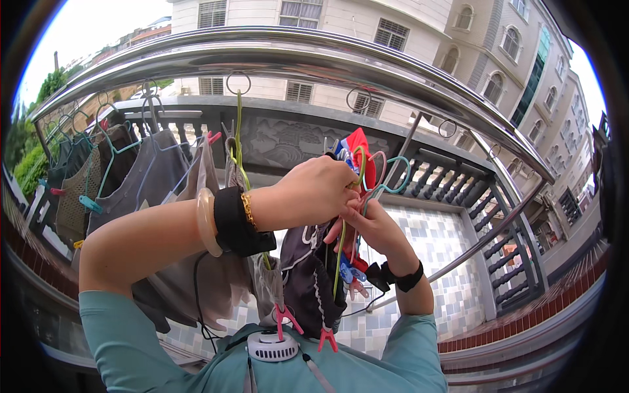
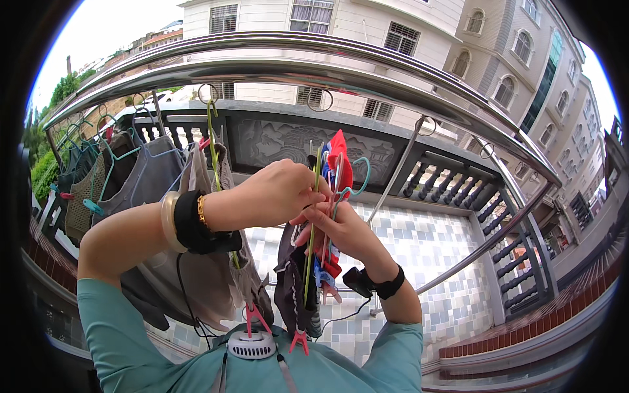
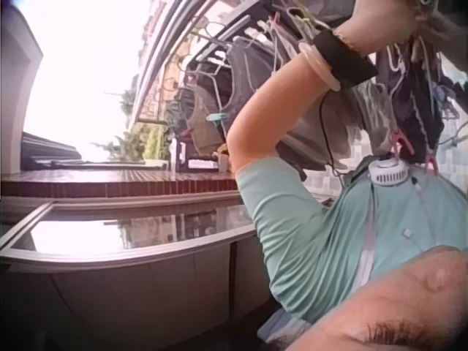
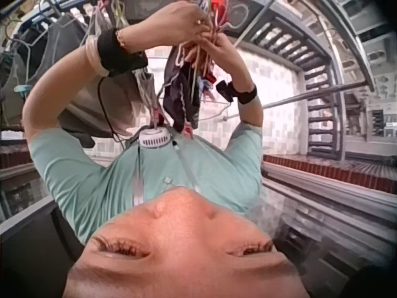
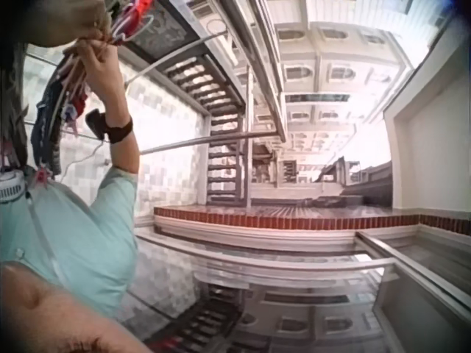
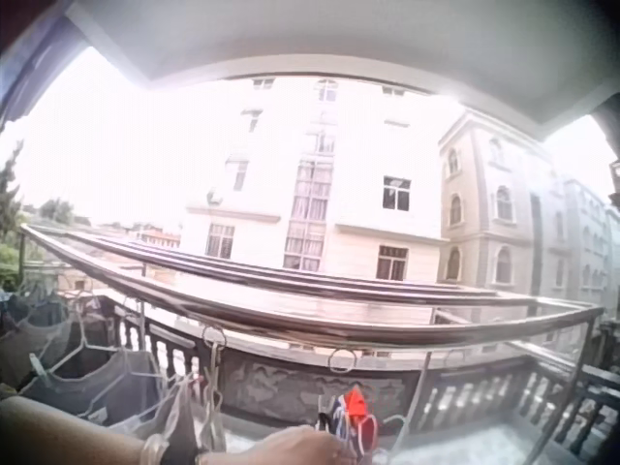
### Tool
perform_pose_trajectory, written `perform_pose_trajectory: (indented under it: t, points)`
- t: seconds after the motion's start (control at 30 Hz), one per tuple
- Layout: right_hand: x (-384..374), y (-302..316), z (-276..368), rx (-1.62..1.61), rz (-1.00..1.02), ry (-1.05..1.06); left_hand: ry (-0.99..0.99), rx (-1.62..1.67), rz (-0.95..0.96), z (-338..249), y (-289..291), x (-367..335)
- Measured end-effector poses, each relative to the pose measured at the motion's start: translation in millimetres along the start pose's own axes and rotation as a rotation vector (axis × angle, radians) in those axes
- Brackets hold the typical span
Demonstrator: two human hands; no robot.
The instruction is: The person hangs clothes onto a drying rack using hangers on a balcony.
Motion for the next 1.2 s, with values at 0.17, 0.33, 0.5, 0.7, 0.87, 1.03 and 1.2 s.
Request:
perform_pose_trajectory:
  t: [0.17,0.33,0.5,0.7,0.87,1.03,1.2]
  points:
    - [14.7,23.8,-14.2,-0.057,-0.097,-0.102,-0.013,0.035,-0.240,5.6,19.1,-3.3]
    - [23.5,29.6,-22.1,-0.050,-0.125,-0.105,-0.095,-0.011,-0.313,16.7,28.5,-23.0]
    - [22.8,27.6,-26.7,-0.050,-0.094,-0.103,-0.111,-0.101,-0.257,33.5,24.2,-34.1]
    - [32.8,30.8,-25.3,-0.062,-0.169,-0.100,-0.368,-0.459,-0.294,43.3,27.7,-25.1]
    - [33.8,32.6,-13.6,-0.057,-0.192,-0.051,-0.115,-0.490,0.106,-48.8,51.3,12.3]
    - [36.3,18.0,-1.2,-0.054,-0.280,0.034,-0.351,-0.335,0.176,-51.5,10.6,-22.6]
    - [45.9,25.9,-1.1,-0.100,-0.255,-0.045,-0.372,-0.221,0.327,-33.9,-13.1,-62.9]
Point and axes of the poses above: each hand's wrist, its own x-axis away from the middle knuckle, its own y-axis out of the back of the hand, z = x × y, the point moved 1 cm from there along -x, towards the middle knuckle, and after that the axes turned 1 degree about -x, right-handed, at the moved point
